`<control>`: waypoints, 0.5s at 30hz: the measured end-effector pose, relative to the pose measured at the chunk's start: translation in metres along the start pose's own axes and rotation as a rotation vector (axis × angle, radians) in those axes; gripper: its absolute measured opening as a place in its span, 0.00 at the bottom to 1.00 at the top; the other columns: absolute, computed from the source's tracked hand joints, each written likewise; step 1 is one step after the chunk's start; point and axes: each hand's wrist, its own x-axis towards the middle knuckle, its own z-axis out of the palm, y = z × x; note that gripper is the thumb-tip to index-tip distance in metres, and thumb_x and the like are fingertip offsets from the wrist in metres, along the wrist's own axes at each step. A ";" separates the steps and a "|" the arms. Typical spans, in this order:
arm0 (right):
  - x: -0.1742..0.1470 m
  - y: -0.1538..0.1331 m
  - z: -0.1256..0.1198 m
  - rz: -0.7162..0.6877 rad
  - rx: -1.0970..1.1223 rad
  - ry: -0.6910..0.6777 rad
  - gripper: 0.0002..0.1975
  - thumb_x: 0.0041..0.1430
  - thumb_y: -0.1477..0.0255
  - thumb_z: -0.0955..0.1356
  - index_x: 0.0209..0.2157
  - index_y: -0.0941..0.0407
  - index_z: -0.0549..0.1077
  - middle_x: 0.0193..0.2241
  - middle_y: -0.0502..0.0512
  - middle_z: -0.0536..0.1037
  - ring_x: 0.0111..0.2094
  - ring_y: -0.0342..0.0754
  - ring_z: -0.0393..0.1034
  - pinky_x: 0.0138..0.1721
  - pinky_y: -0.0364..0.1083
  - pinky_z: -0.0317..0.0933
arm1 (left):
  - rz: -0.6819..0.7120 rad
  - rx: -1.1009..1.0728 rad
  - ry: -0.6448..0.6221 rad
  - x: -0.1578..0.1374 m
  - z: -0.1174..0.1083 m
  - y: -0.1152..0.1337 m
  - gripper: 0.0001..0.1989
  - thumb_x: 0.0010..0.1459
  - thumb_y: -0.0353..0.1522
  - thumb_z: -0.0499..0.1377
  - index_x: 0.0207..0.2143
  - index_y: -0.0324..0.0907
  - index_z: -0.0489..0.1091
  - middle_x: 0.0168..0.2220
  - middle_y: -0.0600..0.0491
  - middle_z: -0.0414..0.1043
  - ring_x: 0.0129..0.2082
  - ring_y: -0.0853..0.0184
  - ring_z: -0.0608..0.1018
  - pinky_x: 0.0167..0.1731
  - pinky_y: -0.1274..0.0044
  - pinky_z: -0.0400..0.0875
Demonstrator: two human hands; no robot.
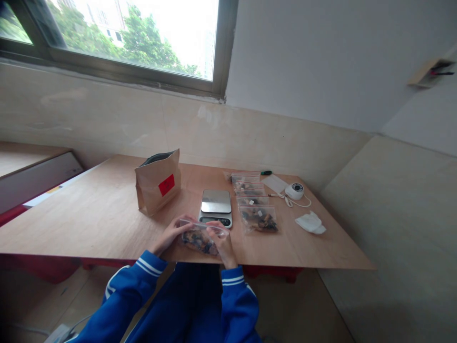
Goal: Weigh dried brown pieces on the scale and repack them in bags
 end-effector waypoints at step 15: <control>0.003 0.019 0.012 -0.097 -0.013 0.128 0.10 0.53 0.64 0.71 0.27 0.57 0.75 0.26 0.49 0.73 0.30 0.45 0.69 0.34 0.44 0.65 | -0.003 0.019 0.087 0.003 0.002 -0.001 0.12 0.46 0.39 0.66 0.27 0.38 0.75 0.30 0.51 0.75 0.33 0.64 0.75 0.35 0.76 0.67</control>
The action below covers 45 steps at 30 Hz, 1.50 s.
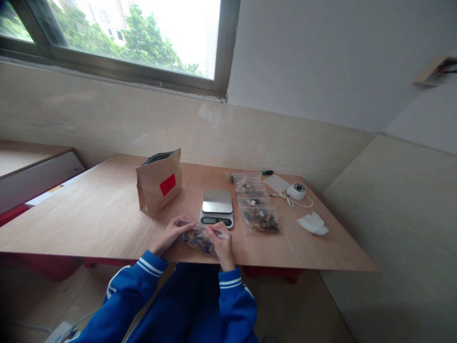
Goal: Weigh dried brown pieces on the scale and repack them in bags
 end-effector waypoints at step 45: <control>-0.002 0.002 0.017 -0.056 -0.065 -0.010 0.10 0.53 0.64 0.71 0.28 0.57 0.76 0.28 0.52 0.73 0.32 0.47 0.70 0.35 0.45 0.66 | -0.057 0.033 -0.032 -0.001 0.001 -0.009 0.17 0.45 0.42 0.67 0.30 0.37 0.76 0.29 0.48 0.78 0.30 0.63 0.77 0.31 0.76 0.69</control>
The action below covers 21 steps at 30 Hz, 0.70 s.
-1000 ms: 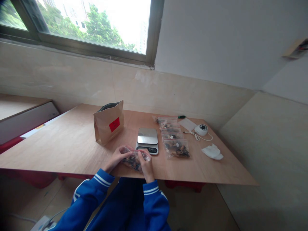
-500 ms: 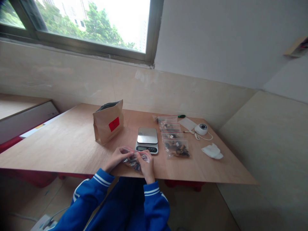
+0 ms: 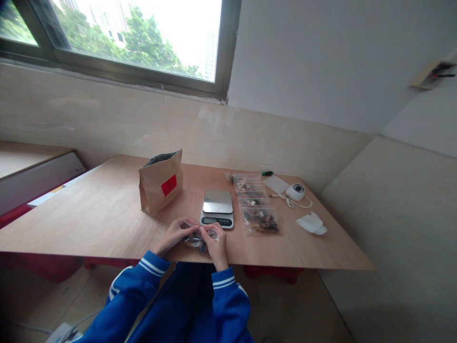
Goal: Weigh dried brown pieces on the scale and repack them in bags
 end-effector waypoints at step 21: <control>-0.004 -0.011 -0.006 0.174 0.180 0.191 0.32 0.54 0.43 0.60 0.29 0.56 0.79 0.27 0.60 0.80 0.30 0.54 0.74 0.34 0.50 0.68 | -0.025 -0.344 0.193 0.006 -0.008 -0.018 0.29 0.46 0.56 0.59 0.23 0.36 0.72 0.21 0.51 0.73 0.22 0.67 0.73 0.27 0.76 0.68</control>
